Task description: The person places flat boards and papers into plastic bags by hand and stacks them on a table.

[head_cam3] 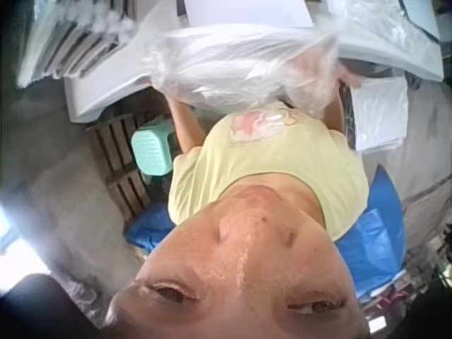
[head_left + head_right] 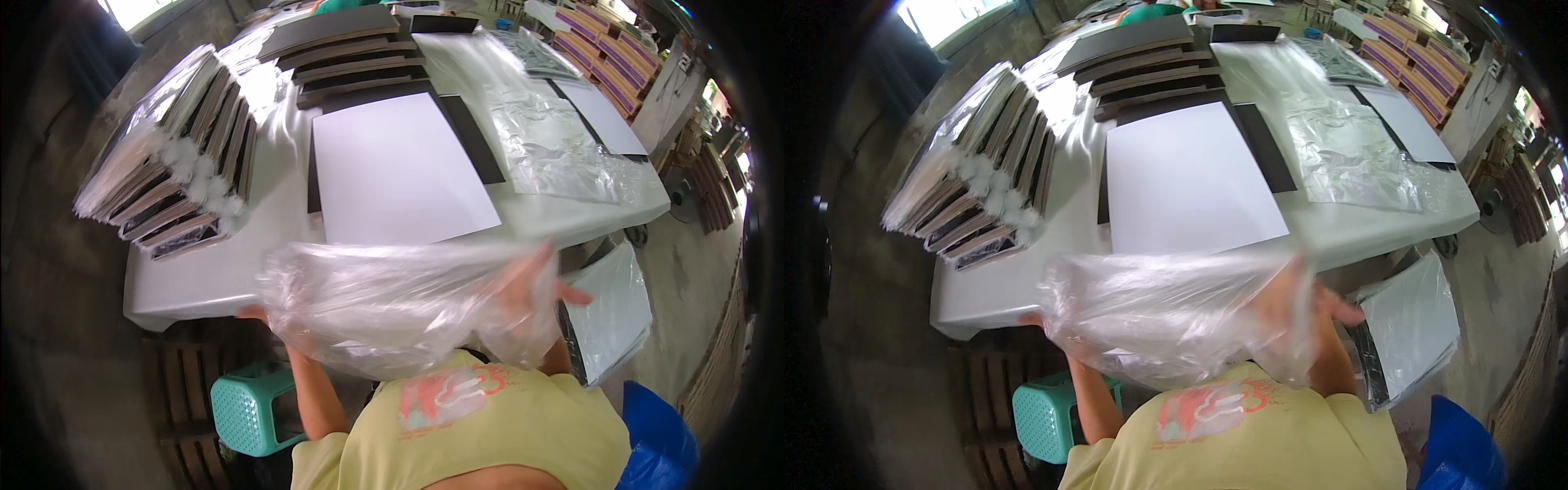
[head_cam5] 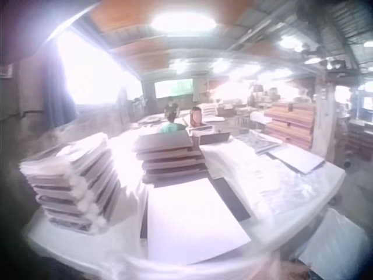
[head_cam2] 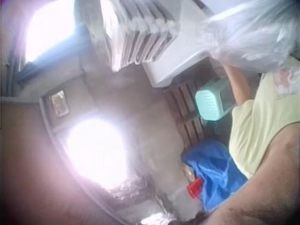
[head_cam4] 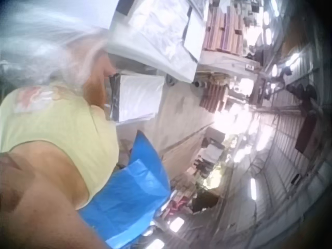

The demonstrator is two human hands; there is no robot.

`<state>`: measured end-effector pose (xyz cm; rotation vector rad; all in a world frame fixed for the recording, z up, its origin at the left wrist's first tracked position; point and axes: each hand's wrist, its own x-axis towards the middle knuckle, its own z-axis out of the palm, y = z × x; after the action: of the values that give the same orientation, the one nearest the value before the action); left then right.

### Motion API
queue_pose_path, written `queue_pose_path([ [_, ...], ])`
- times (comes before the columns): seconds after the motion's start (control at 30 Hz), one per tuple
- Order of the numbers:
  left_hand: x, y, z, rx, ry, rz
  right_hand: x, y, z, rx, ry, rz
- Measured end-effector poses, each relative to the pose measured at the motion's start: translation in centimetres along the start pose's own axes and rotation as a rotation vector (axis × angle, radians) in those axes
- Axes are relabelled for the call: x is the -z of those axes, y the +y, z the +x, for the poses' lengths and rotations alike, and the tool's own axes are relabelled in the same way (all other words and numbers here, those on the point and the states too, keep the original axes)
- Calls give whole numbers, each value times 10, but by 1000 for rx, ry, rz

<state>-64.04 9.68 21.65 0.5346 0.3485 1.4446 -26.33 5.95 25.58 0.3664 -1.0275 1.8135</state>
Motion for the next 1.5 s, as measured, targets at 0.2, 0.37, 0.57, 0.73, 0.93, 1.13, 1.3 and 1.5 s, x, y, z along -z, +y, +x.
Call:
queue_pose_path([
  [0.2, 14, -21, -26, 240, -56, 195, 4, -26, 14, 367, 122, 39],
  [0.37, 31, 13, -19, 64, 71, 289, 6, -39, 8, 513, 152, 16],
  [0.57, 30, -38, -34, 349, -79, 320, 3, -65, -8, 606, 149, -38],
  [0.73, 22, -33, -15, 72, 46, 138, 12, -42, -21, 512, 148, -25],
  [0.93, 21, -29, -7, 175, -24, 151, 24, -3, -36, 360, 130, 54],
  [1.13, 67, -59, -45, 565, -318, 286, 31, -6, -54, 247, 66, 132],
  [1.3, 96, -24, -38, 72, 153, -17, 35, 19, -117, -103, 201, -55],
  [1.5, 107, 18, -57, 568, 25, 659, 16, -2, -116, -576, 819, -628],
])
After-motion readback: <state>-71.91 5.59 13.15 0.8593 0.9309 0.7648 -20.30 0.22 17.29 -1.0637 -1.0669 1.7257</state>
